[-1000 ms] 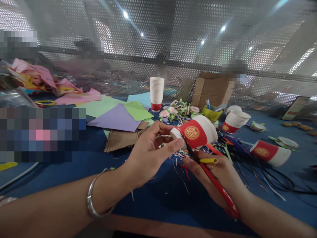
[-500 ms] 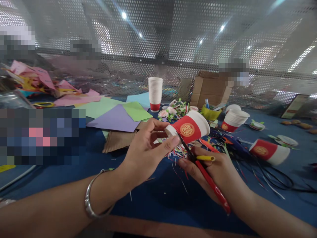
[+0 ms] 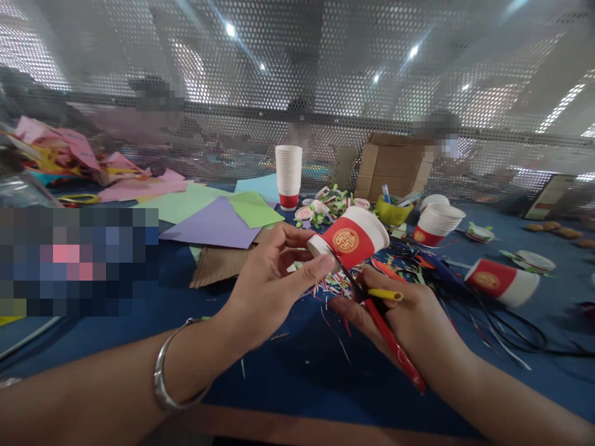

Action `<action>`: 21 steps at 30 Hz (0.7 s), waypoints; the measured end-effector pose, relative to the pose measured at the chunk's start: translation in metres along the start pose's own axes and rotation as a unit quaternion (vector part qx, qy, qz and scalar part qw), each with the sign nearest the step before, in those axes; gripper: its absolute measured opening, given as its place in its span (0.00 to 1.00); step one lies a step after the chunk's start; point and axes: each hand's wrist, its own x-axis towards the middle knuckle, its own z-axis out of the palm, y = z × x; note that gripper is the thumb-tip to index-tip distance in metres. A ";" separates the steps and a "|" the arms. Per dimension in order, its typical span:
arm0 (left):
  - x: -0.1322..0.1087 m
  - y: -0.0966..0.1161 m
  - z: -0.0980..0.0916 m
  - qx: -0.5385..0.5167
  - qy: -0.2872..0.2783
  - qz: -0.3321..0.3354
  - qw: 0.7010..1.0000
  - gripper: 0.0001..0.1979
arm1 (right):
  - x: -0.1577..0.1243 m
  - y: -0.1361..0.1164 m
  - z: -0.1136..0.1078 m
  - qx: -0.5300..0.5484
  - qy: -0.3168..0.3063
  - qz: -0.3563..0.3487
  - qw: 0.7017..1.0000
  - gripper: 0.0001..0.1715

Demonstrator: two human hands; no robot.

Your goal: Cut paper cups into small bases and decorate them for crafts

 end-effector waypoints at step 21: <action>-0.009 -0.002 0.004 0.034 -0.022 0.035 0.999 0.16 | -0.003 -0.001 0.001 0.010 -0.009 0.027 1.000 0.12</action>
